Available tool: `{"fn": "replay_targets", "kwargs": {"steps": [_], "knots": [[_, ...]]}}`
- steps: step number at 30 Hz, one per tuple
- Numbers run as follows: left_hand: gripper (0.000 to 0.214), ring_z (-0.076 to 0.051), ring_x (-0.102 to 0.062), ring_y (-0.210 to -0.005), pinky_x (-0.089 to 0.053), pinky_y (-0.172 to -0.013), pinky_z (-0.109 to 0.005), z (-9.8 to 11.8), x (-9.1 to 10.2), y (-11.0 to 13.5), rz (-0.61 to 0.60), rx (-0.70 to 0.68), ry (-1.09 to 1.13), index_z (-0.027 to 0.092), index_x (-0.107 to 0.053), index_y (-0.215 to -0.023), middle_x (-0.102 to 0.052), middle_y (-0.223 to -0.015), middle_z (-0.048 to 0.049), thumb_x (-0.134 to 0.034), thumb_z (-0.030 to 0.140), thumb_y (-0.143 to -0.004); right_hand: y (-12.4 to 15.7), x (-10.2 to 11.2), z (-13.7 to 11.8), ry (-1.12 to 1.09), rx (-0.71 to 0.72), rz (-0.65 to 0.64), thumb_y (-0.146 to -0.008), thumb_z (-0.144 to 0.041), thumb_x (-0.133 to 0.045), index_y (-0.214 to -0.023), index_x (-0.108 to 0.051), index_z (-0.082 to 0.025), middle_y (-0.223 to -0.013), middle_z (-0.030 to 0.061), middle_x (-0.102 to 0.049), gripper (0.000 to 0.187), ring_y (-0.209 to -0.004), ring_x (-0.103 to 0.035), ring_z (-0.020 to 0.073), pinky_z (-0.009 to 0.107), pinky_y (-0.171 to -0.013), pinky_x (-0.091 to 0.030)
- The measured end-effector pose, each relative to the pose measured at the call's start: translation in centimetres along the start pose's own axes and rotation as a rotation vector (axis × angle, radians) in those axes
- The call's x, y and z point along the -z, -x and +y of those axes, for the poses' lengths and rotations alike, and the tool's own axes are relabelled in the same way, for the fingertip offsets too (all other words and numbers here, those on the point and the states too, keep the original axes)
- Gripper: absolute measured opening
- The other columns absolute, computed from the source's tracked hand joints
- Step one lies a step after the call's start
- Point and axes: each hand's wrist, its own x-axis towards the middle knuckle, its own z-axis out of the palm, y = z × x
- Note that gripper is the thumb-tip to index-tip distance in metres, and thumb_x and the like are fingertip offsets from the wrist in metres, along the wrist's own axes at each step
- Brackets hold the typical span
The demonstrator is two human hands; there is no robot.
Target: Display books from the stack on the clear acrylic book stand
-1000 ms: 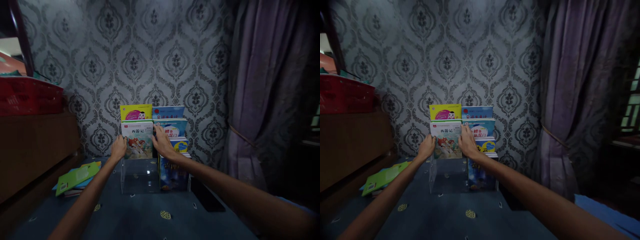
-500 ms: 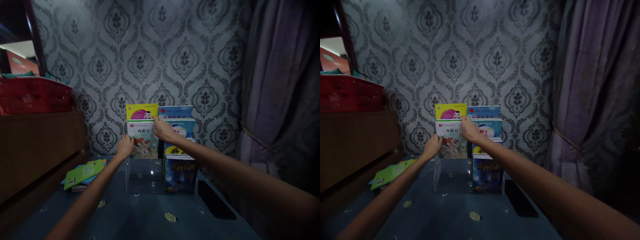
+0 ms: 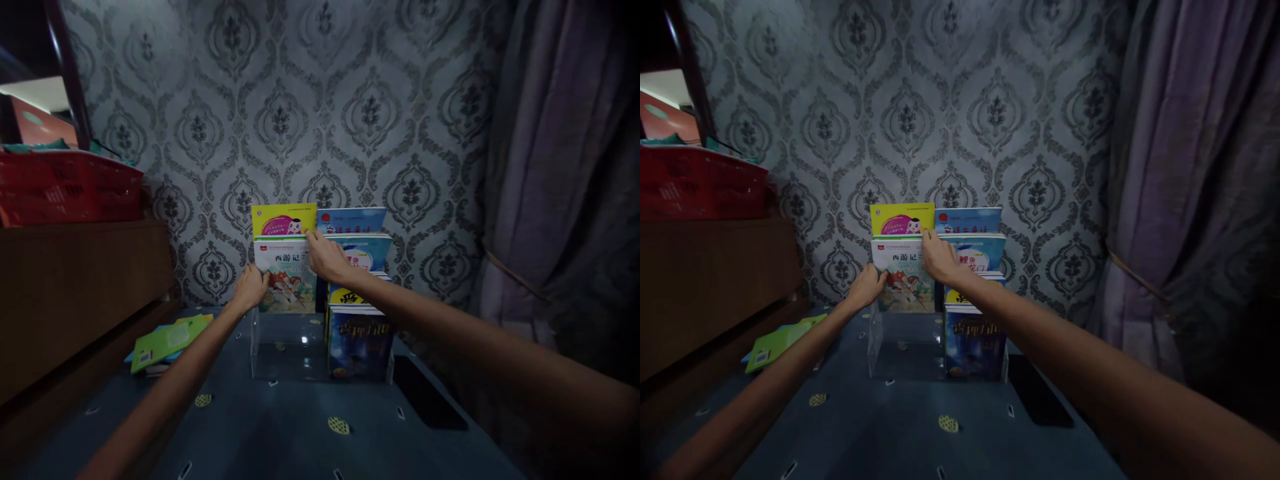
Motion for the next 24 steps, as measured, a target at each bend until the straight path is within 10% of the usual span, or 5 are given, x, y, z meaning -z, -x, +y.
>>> {"fn": "replay_targets", "kwargs": {"steps": [9, 16, 24], "knots": [[0.029, -0.028, -0.061, -0.110, -0.047, -0.090, -0.035, -1.1, -0.1, 0.3, -0.008, -0.052, 0.048, 0.010, -0.053, -0.112, -0.062, -0.116, -0.0189, -0.037, 0.031, -0.099, 3.5, -0.5, 0.3, -0.143, 0.078, 0.091, -0.088, -0.009, -0.041, -0.148, -0.031, -0.004, -0.154, 0.0242, -0.033, 0.061, -0.125, -0.054, 0.0379, 0.053, -0.100, -0.049], [0.029, -0.026, -0.057, -0.113, -0.045, -0.096, -0.036, -2.0, -0.8, 1.2, 0.014, -0.090, 0.140, 0.010, -0.050, -0.117, -0.059, -0.116, -0.0173, -0.037, 0.027, -0.098, 20.4, -6.3, -0.5, -0.677, 0.427, -0.151, -0.094, -0.020, -0.044, -0.141, -0.049, -0.026, -0.139, 0.0104, -0.058, 0.048, -0.126, -0.057, 0.0240, 0.044, -0.101, -0.053], [0.042, -0.024, -0.046, -0.129, -0.039, -0.107, -0.039, -4.4, -3.9, 9.9, 0.056, -0.146, 0.176, 0.015, -0.036, -0.137, -0.049, -0.134, -0.0163, -0.039, 0.024, -0.096, 36.8, -10.4, 1.7, -0.845, 0.119, -0.408, -0.092, -0.034, -0.054, -0.134, -0.057, -0.041, -0.139, 0.0020, -0.059, 0.043, -0.130, -0.053, 0.0258, 0.048, -0.107, -0.048]]}}
